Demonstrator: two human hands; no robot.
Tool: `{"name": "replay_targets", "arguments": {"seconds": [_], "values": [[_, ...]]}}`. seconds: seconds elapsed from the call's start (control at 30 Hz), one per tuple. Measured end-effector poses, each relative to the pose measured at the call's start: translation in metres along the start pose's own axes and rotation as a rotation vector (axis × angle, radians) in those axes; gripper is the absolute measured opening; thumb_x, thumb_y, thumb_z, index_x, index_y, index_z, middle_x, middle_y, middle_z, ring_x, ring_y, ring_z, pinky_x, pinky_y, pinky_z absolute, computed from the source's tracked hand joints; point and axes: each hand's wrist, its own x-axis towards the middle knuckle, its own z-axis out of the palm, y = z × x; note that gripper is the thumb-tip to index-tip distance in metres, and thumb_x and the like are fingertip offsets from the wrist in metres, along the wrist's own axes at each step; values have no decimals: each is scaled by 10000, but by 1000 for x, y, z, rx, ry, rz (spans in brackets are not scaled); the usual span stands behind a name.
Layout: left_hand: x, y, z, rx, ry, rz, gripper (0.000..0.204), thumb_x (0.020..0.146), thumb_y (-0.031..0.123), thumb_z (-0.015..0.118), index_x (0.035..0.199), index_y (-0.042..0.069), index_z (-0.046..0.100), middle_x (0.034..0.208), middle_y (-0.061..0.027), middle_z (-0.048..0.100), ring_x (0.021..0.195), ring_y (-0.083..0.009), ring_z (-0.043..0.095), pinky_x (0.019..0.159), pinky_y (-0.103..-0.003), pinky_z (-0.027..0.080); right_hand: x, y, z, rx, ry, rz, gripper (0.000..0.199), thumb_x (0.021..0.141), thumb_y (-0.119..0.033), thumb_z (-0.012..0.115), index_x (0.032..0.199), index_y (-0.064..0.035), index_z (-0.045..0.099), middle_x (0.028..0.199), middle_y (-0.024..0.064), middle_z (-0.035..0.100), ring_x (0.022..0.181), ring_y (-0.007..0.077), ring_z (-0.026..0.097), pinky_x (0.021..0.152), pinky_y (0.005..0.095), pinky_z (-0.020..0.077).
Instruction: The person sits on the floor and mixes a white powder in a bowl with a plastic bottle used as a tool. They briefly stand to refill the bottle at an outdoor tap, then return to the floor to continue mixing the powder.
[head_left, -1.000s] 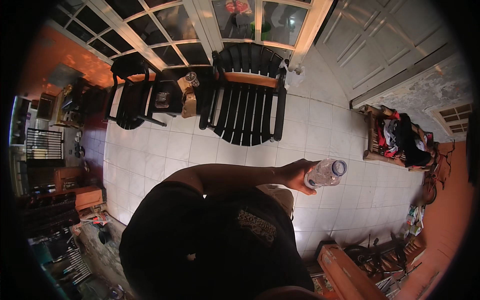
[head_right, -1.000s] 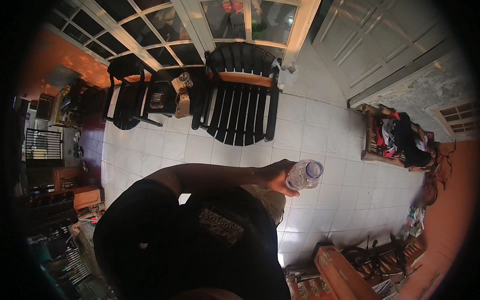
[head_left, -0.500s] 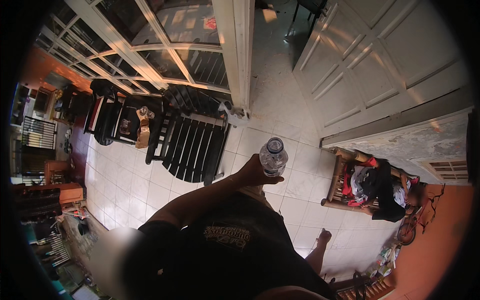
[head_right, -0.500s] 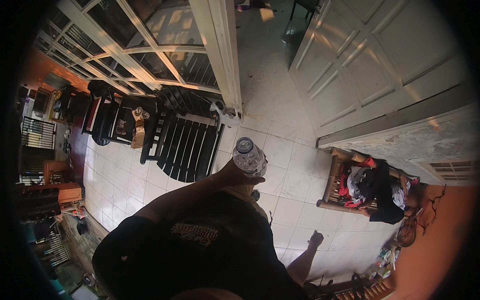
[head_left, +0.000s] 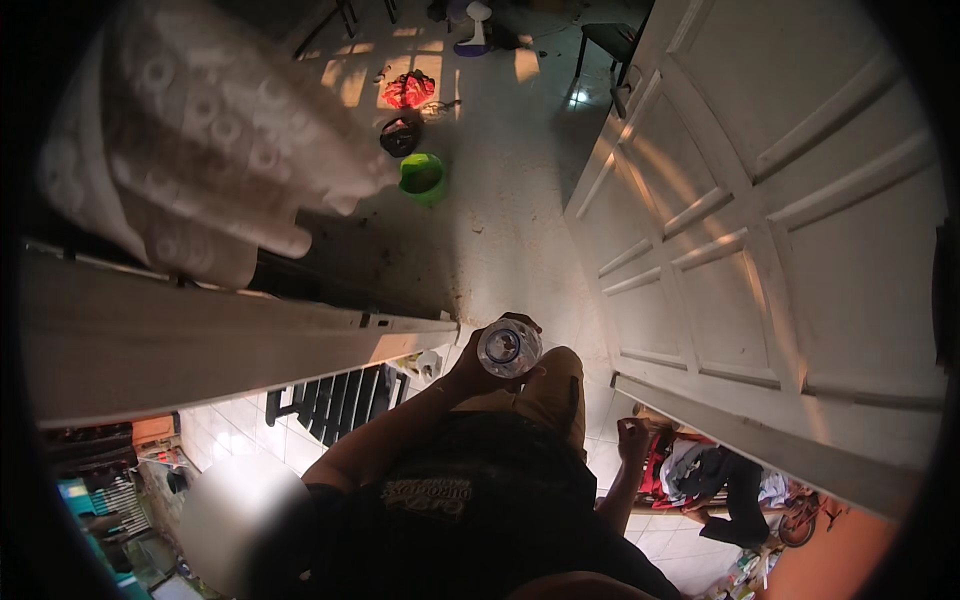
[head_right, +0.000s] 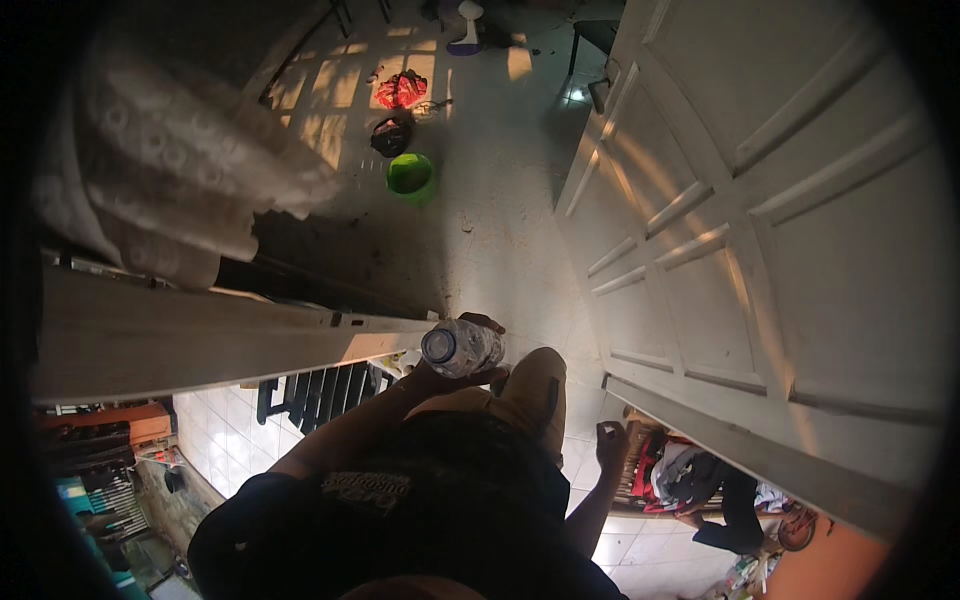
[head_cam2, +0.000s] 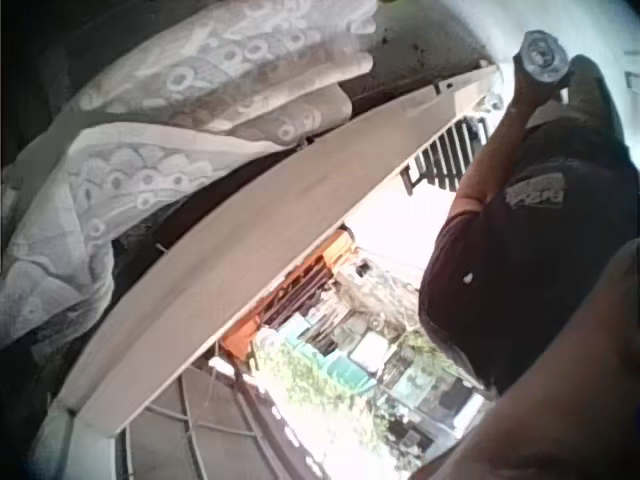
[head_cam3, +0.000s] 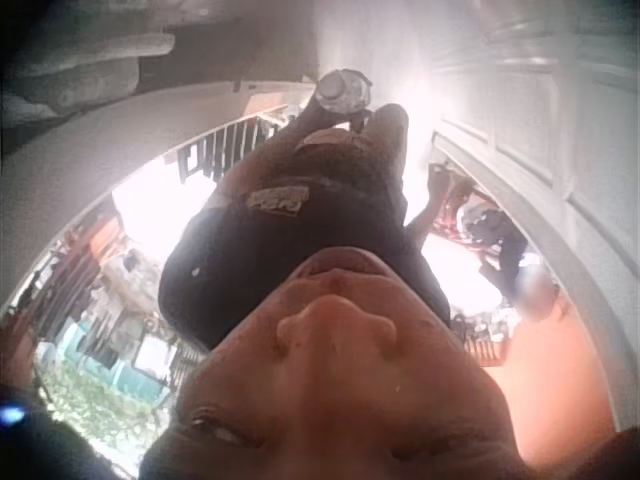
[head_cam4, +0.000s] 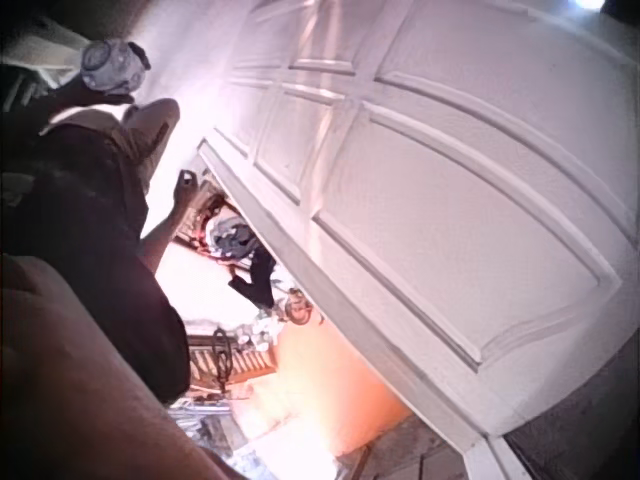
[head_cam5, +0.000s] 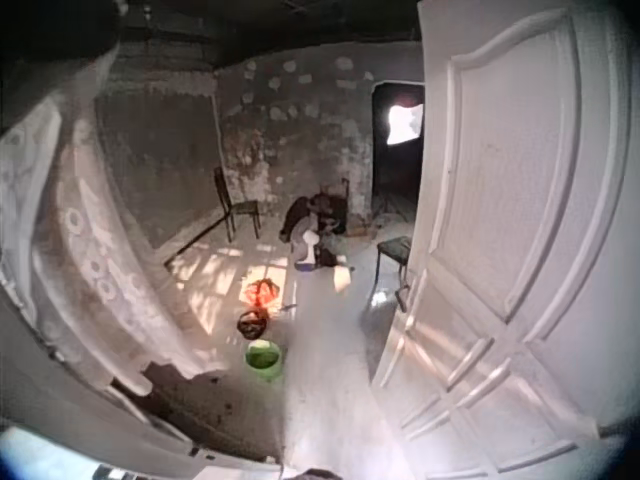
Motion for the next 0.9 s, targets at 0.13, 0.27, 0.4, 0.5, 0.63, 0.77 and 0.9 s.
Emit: {"name": "replay_targets", "arguments": {"seconds": [0.13,0.27,0.4,0.5,0.63,0.77,0.9], "values": [[116,-20,-32,148,99,47,698,755,251,987,1310,75,602,1302,-83,646,1158,-218,654,1011,-381,550,98,-115,21,73,-18,-22,162,910,-252,775,946,-96,801,640,111,678,594,196,663,593,394,501],[206,1,-76,120,303,-34,707,768,247,980,1327,68,586,1272,-82,660,1150,-201,655,1011,-359,550,248,-266,5,3,-228,-300,144,942,-222,757,985,-86,773,671,144,692,596,246,688,599,400,526],[279,9,-135,273,466,0,670,773,242,978,1304,58,614,1237,-74,688,1123,-196,676,983,-356,558,369,-439,-18,4,-360,-592,192,968,-245,765,1072,-91,713,612,152,631,560,293,668,555,420,487],[316,-5,-181,295,583,-125,642,795,209,955,1309,58,602,1220,-78,680,1105,-201,671,973,-362,556,408,-578,-26,71,-526,-672,208,980,-233,766,1119,-90,707,580,117,563,493,187,544,528,380,423],[383,-52,-248,142,682,-216,679,811,139,931,1357,57,535,1245,-77,661,1125,-180,647,996,-352,546,448,-691,-3,240,-642,-708,221,984,-173,763,1180,-79,720,626,21,483,573,94,423,547,317,369],[443,-134,-329,29,774,-202,755,825,172,932,1420,56,482,1291,-89,669,1166,-175,656,1011,-355,552,532,-748,54,259,-648,-642,183,988,-156,755,1151,-75,729,635,10,484,590,84,422,554,306,374],[518,-155,-440,83,777,-279,705,846,211,930,1400,53,524,1265,-82,689,1161,-182,664,1015,-357,548,652,-819,77,161,-450,-492,137,1041,-185,695,1111,-74,732,688,-24,492,638,49,429,578,274,367]]}}
